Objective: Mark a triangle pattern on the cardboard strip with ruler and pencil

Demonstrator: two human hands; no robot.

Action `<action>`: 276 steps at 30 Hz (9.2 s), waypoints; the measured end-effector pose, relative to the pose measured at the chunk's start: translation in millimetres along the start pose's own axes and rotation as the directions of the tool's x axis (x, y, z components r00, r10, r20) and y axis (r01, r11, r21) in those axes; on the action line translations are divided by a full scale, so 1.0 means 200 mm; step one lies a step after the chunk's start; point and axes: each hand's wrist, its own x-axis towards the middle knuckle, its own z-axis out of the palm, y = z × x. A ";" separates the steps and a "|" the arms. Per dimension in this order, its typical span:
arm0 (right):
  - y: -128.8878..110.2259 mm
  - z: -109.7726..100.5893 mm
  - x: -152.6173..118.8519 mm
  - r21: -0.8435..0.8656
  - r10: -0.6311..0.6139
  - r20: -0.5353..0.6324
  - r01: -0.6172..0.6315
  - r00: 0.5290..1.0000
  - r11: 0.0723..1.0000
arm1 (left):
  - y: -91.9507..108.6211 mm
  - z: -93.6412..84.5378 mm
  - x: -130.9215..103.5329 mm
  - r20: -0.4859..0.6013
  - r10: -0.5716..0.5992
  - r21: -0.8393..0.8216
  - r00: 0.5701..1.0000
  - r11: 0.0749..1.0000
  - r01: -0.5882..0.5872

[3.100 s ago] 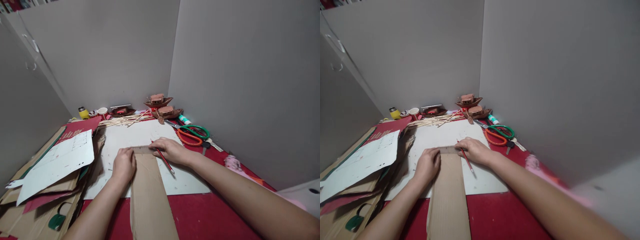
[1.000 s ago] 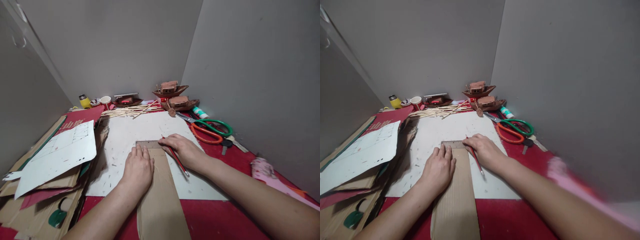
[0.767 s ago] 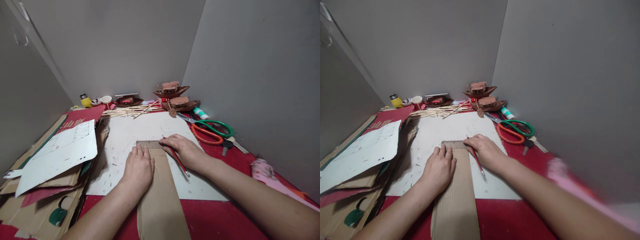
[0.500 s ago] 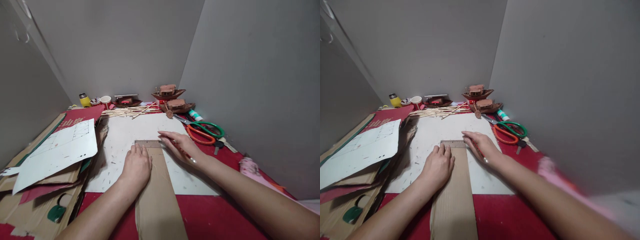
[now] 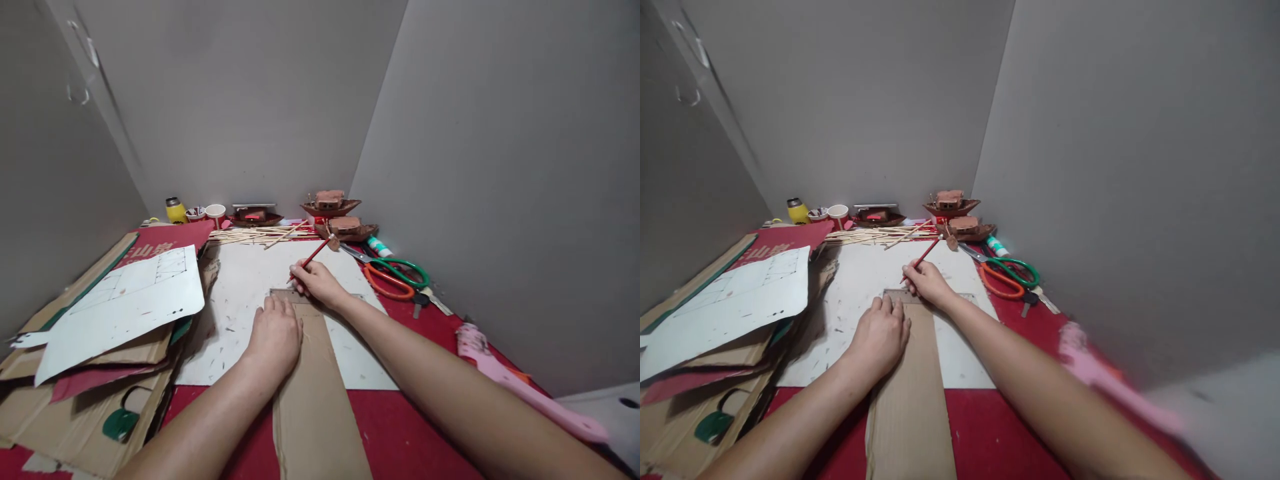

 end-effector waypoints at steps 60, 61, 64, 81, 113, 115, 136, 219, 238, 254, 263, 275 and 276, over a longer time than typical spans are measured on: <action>0.05 0.00 -0.01 -0.206 -0.188 0.086 0.202 0.978 0.957 | 0.01 -0.02 0.01 0.049 0.009 0.044 0.999 0.999 -0.011; 0.05 0.00 -0.01 -0.209 -0.190 0.090 0.205 0.978 0.956 | 0.01 -0.02 0.01 0.046 0.010 0.048 0.999 0.999 -0.012; 0.05 0.02 -0.01 -0.218 -0.200 0.057 0.208 0.978 0.953 | 0.01 -0.02 0.01 0.042 0.008 0.058 0.999 0.998 -0.010; 0.06 -0.03 -0.02 -0.107 -0.209 -0.135 0.195 0.969 0.975 | 0.02 -0.03 0.01 0.095 0.041 0.068 0.995 0.997 -0.048; 0.04 -0.04 0.00 0.009 -0.043 0.061 0.042 0.997 0.999 | 0.02 -0.05 0.00 0.092 0.059 0.072 0.994 0.995 -0.066; 0.05 -0.03 0.00 0.006 -0.045 0.075 0.045 0.996 0.999 | 0.02 -0.05 0.00 0.090 0.058 0.066 0.994 0.996 -0.065; 0.05 -0.03 0.00 0.076 -0.089 -0.014 0.090 0.996 0.993 | 0.02 -0.04 -0.01 0.096 0.067 0.056 0.993 0.996 -0.072; -0.08 -0.35 -0.42 -0.681 -0.195 0.165 0.255 0.967 0.687 | -0.28 0.08 0.11 0.104 -0.288 -0.942 0.952 0.278 0.187; -0.09 -0.37 -0.43 -0.748 -0.057 0.226 0.211 0.972 0.629 | -0.27 0.05 0.10 0.040 -0.301 -0.803 0.953 0.557 0.210; -0.07 -0.42 -0.41 -0.768 -0.134 0.313 0.333 0.940 0.546 | -0.26 0.09 0.14 -0.042 -0.282 -0.719 0.959 0.674 0.167; -0.05 -0.40 -0.42 -0.787 -0.135 0.334 0.355 0.933 0.505 | -0.26 0.09 0.15 -0.041 -0.226 -0.648 0.973 0.747 0.146; -0.04 -0.40 -0.42 -0.820 -0.217 0.297 0.365 0.930 0.442 | -0.23 -0.03 0.10 0.068 -0.088 -0.683 0.994 0.722 0.110; -0.04 -0.40 -0.42 -0.812 -0.272 0.294 0.389 0.916 0.434 | -0.23 -0.03 0.10 0.080 -0.081 -0.709 0.994 0.696 0.114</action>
